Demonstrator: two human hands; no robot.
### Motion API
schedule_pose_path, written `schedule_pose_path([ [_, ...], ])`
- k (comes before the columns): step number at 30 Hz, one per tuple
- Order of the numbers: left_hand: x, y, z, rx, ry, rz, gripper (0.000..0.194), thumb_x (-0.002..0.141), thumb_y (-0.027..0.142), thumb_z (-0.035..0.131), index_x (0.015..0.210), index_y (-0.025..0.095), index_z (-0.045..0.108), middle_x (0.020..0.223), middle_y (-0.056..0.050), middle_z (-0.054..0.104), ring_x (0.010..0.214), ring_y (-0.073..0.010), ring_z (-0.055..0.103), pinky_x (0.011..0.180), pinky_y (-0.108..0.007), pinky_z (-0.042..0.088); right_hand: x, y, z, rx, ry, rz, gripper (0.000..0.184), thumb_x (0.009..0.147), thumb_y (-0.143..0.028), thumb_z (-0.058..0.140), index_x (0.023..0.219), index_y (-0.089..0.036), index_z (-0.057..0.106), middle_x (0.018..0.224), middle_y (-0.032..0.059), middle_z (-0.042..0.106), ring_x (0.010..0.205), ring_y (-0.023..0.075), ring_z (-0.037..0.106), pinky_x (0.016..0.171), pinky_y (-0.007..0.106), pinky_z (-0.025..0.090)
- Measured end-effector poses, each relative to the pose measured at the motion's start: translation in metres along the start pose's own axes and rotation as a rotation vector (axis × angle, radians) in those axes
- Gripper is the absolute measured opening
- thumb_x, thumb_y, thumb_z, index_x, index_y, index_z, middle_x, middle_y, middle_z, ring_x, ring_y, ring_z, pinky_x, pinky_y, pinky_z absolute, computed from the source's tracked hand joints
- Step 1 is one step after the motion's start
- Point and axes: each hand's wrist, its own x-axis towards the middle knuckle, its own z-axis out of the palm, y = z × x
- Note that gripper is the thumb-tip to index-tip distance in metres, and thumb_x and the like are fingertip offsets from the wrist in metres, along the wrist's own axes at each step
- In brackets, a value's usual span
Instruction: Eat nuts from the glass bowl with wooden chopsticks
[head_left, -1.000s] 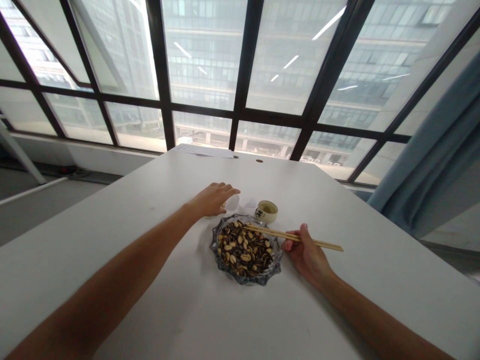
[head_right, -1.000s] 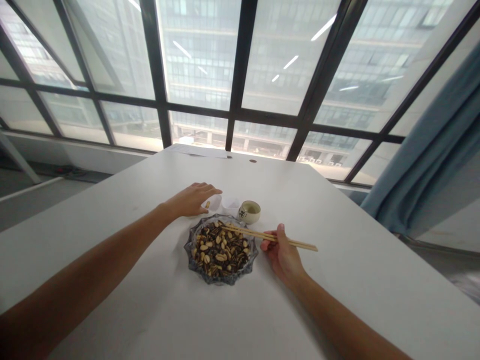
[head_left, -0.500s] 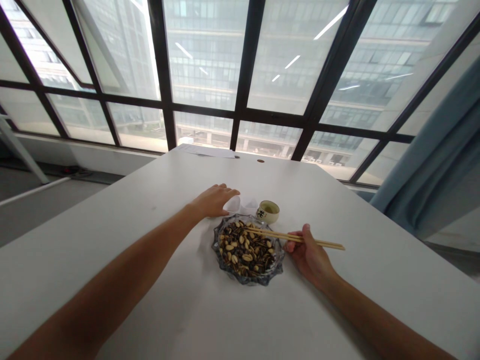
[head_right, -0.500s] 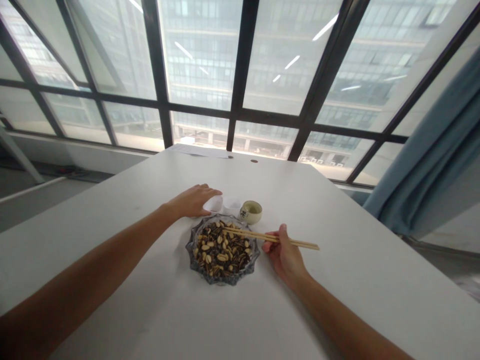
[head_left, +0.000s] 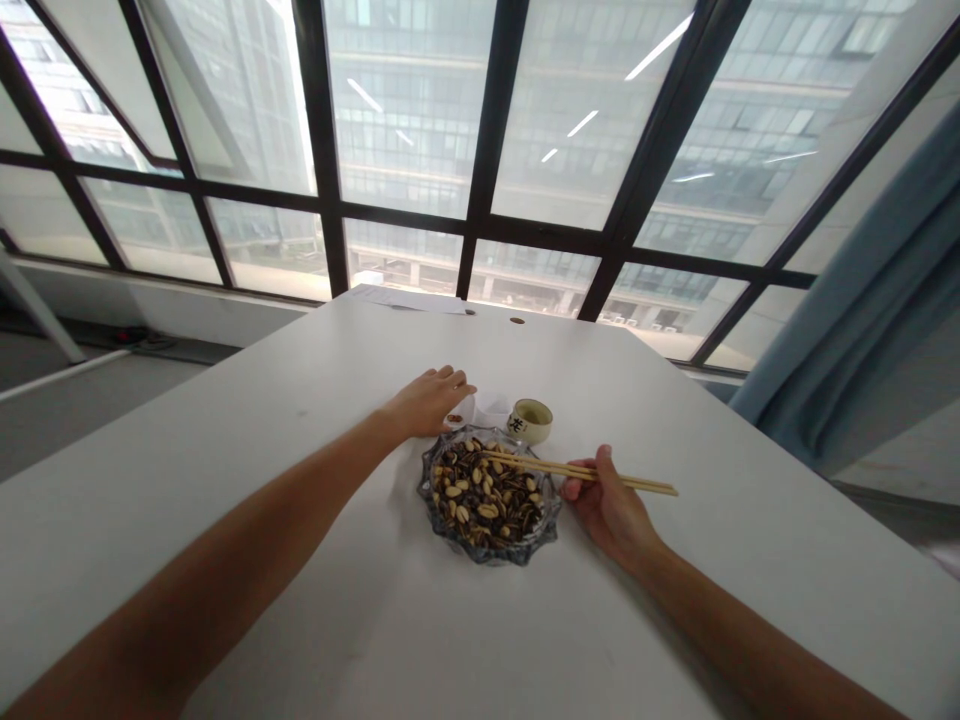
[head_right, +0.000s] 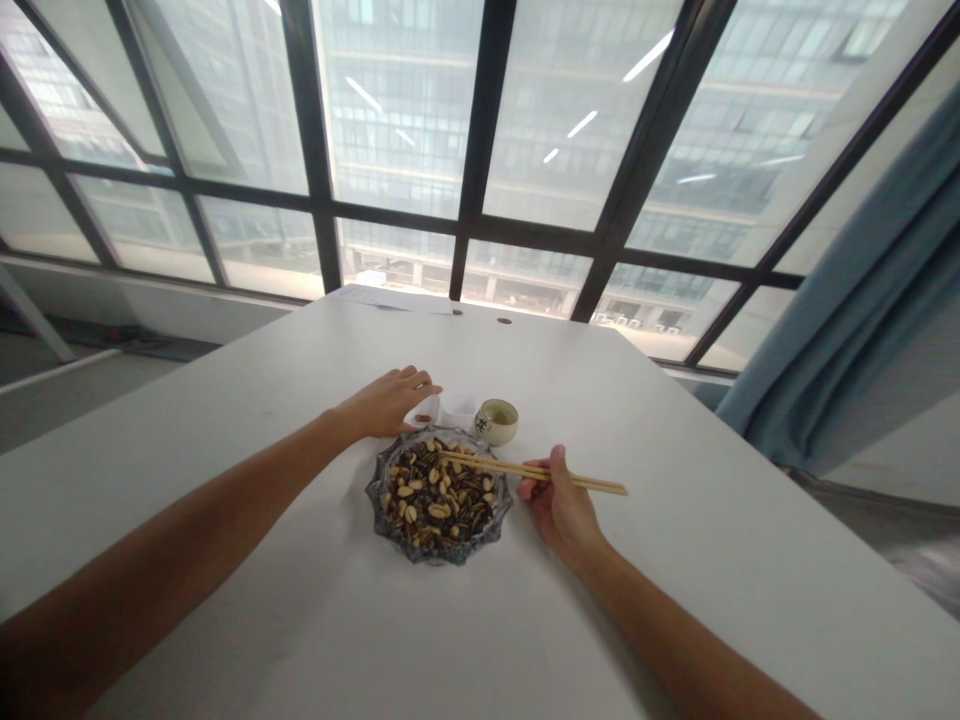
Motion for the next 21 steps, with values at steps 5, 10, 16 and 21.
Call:
schedule_pose_path([
  [5, -0.001, -0.005, -0.004, 0.028, -0.07, -0.025, 0.063, 0.08, 0.034, 0.071, 0.137, 0.019, 0.051, 0.126, -0.013, 0.062, 0.114, -0.0301, 0.055, 0.096, -0.04, 0.043, -0.001, 0.0, 0.001, 0.0, 0.012, 0.004, 0.062, 0.052, -0.074, 0.084, 0.065, -0.014, 0.073, 0.049, 0.0028, 0.061, 0.049, 0.0126, 0.056, 0.052, 0.023, 0.049],
  [10, -0.002, -0.014, -0.006, 0.01, -0.135, -0.087, 0.068, 0.082, 0.043, 0.068, 0.141, 0.015, 0.047, 0.13, -0.013, 0.063, 0.119, -0.0293, 0.054, 0.101, -0.039, 0.041, 0.001, 0.001, 0.0, -0.001, 0.002, -0.003, 0.059, 0.053, -0.072, 0.085, 0.064, -0.016, 0.073, 0.048, 0.0024, 0.061, 0.048, 0.0132, 0.054, 0.052, 0.025, 0.048],
  [16, -0.003, -0.015, -0.001, -0.036, -0.14, -0.126, 0.066, 0.082, 0.044, 0.066, 0.14, 0.015, 0.052, 0.13, -0.012, 0.065, 0.12, -0.0285, 0.055, 0.104, -0.037, 0.041, -0.003, 0.001, 0.003, -0.115, 0.02, -0.146, 0.061, 0.059, -0.078, 0.077, 0.062, -0.018, 0.073, 0.048, 0.0038, 0.061, 0.049, 0.0162, 0.055, 0.052, 0.03, 0.047],
  [21, -0.002, -0.015, 0.002, -0.086, -0.206, -0.187, 0.066, 0.083, 0.047, 0.063, 0.14, 0.017, 0.053, 0.136, -0.01, 0.063, 0.123, -0.0278, 0.055, 0.106, -0.036, 0.039, -0.016, -0.009, 0.002, -0.419, -0.031, -0.504, 0.059, 0.086, -0.073, 0.056, 0.066, -0.021, 0.074, 0.051, 0.0038, 0.064, 0.053, 0.0183, 0.059, 0.061, 0.033, 0.048],
])
